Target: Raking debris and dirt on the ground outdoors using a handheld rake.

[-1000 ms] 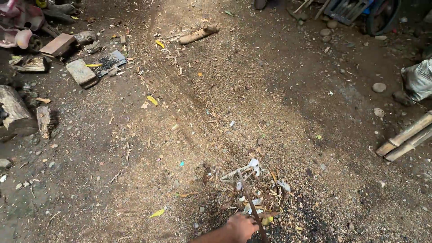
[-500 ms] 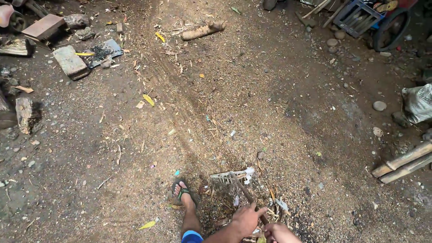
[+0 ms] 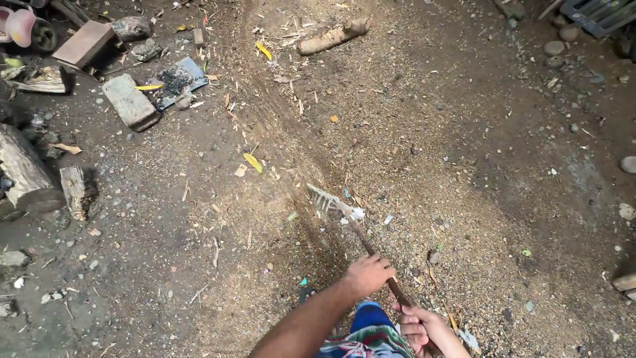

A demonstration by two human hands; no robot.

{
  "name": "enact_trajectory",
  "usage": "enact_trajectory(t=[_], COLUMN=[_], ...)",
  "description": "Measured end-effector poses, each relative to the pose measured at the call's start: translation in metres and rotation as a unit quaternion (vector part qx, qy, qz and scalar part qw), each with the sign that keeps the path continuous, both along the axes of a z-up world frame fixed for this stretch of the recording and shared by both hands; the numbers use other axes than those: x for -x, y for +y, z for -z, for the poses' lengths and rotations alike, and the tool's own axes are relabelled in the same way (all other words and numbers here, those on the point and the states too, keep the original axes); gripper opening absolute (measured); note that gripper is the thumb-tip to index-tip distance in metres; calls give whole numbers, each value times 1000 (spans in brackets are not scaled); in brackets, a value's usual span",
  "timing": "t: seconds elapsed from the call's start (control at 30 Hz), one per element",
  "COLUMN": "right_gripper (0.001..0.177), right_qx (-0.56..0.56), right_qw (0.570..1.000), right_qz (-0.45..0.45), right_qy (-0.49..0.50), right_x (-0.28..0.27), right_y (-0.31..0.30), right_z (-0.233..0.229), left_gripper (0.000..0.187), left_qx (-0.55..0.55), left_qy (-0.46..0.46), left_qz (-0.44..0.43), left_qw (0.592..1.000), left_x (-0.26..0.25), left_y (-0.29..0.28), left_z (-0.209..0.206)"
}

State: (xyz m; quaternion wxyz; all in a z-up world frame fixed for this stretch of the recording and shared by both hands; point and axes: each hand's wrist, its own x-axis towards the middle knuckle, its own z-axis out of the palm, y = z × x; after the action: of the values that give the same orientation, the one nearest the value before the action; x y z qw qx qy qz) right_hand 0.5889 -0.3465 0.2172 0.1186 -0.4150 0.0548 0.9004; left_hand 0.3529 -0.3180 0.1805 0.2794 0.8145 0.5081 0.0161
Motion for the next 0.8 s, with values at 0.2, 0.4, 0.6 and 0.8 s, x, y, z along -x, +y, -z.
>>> enact_trajectory(t=[0.2, 0.4, 0.6, 0.8], right_gripper=[32, 32, 32, 36], right_qx=[-142, -256, -270, -300], right_qw=[973, 919, 886, 862], right_qz=[-100, -229, -321, -369], right_qy=[-155, -192, -199, -176], right_x=[92, 139, 207, 286], right_y=[63, 161, 309, 442], right_z=[-24, -4, -22, -57], left_gripper=[20, 17, 19, 17], left_qx=[-105, -145, 10, -37], left_qy=[-53, 11, 17, 64], left_qz=[-25, 26, -14, -17], left_qw=[993, 989, 1000, 997], left_x=[90, 146, 210, 286], left_y=[60, 160, 295, 400], left_z=[-3, 19, -9, -6])
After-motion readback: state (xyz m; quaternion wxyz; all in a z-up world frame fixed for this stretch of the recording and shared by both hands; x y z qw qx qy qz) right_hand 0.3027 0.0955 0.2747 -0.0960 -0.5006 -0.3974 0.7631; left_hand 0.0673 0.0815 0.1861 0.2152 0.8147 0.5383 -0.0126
